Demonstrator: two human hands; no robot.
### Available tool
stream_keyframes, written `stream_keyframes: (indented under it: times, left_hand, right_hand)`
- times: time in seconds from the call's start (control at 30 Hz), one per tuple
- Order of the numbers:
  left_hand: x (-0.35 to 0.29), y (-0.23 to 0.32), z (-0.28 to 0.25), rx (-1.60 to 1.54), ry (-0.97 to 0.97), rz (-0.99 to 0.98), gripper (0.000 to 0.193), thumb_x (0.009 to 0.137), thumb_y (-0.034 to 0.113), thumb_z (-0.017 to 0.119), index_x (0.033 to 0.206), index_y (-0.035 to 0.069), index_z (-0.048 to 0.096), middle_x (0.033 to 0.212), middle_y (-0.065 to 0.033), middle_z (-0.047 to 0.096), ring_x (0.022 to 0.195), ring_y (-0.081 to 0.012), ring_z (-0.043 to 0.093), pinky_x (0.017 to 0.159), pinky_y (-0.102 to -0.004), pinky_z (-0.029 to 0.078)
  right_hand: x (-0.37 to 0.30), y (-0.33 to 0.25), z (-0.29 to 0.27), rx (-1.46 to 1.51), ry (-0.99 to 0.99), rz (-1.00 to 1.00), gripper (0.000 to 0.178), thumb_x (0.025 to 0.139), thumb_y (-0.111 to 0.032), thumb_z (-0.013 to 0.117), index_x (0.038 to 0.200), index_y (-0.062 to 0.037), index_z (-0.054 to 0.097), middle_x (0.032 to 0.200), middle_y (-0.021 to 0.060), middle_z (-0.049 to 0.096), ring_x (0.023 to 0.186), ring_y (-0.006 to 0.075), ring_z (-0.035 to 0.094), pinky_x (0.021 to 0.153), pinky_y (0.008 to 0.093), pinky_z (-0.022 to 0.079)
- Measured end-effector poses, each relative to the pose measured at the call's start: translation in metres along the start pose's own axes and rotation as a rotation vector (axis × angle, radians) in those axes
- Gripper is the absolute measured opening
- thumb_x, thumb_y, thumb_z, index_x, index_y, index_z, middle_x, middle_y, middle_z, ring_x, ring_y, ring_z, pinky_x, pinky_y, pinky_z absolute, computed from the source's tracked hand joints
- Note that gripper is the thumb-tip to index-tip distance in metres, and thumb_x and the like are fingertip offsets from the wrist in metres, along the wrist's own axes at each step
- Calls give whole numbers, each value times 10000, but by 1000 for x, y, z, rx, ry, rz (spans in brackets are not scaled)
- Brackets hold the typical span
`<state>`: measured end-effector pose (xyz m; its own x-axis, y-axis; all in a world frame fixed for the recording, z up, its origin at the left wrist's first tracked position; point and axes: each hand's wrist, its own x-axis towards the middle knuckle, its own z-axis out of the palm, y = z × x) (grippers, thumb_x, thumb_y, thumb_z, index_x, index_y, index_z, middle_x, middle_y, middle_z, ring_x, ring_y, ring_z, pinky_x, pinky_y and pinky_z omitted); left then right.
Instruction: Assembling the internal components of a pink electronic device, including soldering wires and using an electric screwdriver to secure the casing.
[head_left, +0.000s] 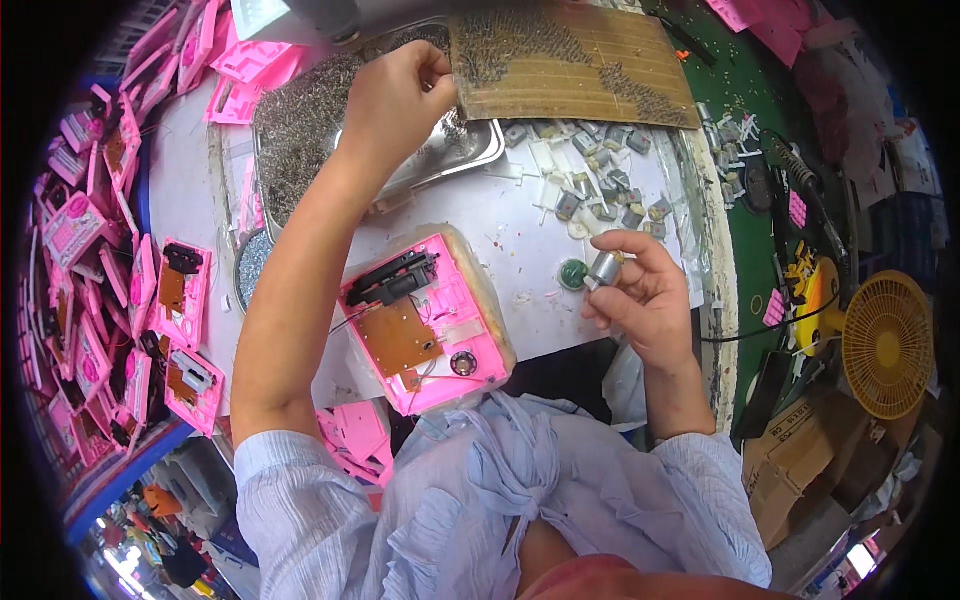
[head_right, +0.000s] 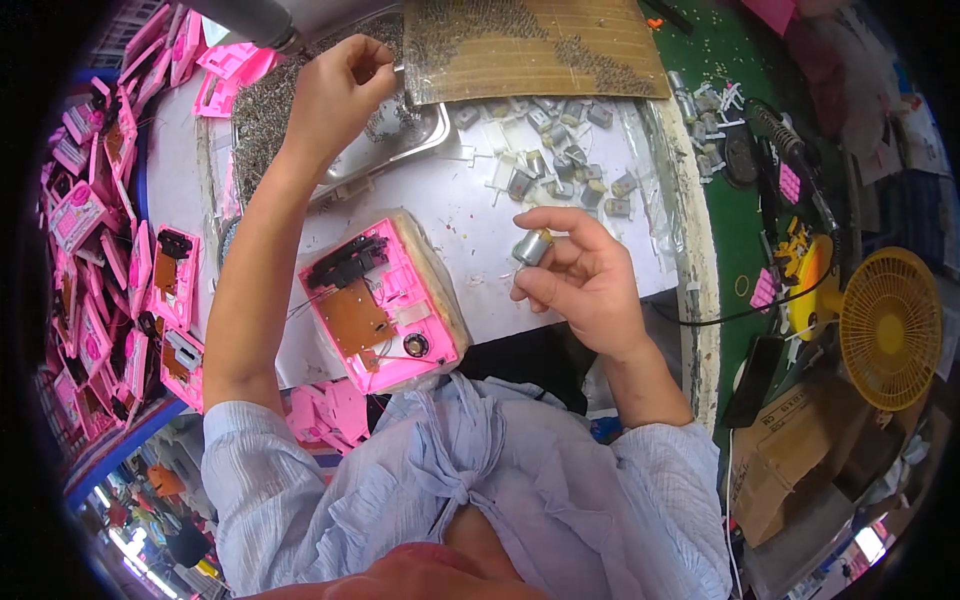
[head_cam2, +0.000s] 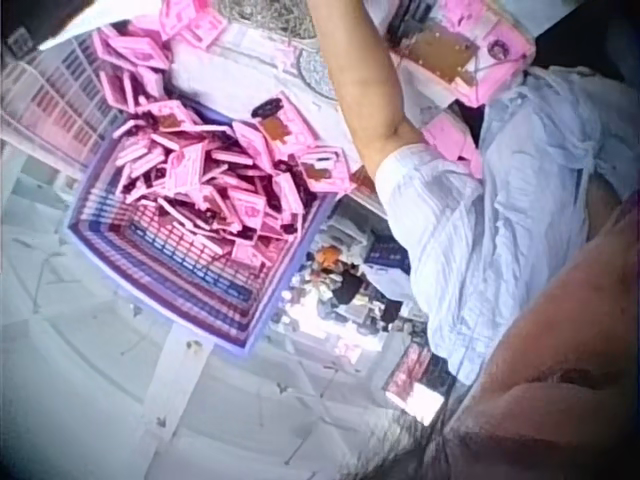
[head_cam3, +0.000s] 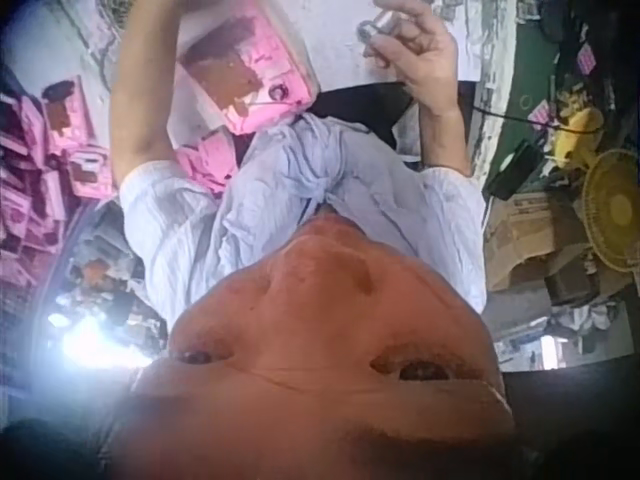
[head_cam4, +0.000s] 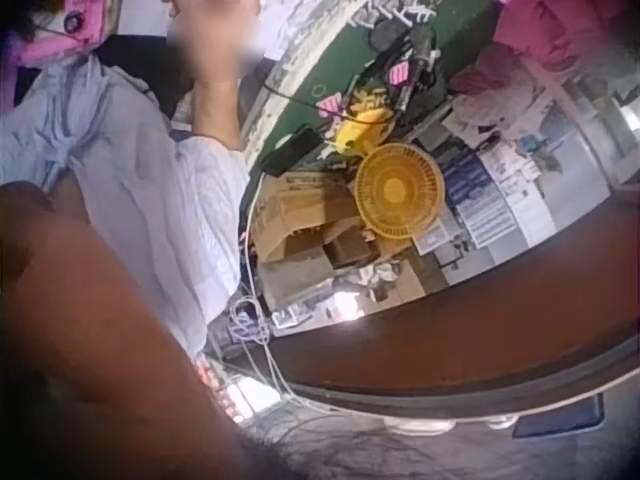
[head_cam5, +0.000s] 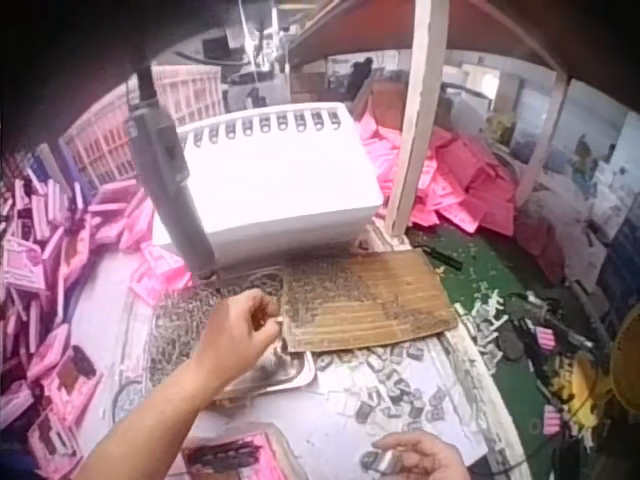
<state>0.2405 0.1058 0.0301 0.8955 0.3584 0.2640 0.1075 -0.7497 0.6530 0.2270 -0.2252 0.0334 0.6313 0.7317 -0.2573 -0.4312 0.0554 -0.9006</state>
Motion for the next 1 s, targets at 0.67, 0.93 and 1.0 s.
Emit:
stream_keyframes:
  times: [0.67,0.93,1.0]
  left_hand:
    - [16,-14,27,366,-23,195,169,859,175,705,962,43,728,911,-153,729,833,-348,702,779,-431,557]
    - [6,-16,25,189,9,267,130,864,136,695,906,15,672,841,-136,687,763,-294,676,711,-383,538]
    - [3,-17,20,108,-21,273,117,870,114,691,898,4,662,795,-99,670,713,-211,659,669,-327,520]
  right_hand:
    - [3,5,1,20,25,70,503,895,25,734,1362,-16,551,843,82,705,737,104,667,640,205,509]
    - [3,5,-5,40,19,55,502,895,17,737,1360,-11,549,850,86,706,737,108,666,645,211,506]
    - [3,5,-4,43,32,57,499,897,16,736,1359,-9,549,852,87,705,736,108,665,645,211,506]
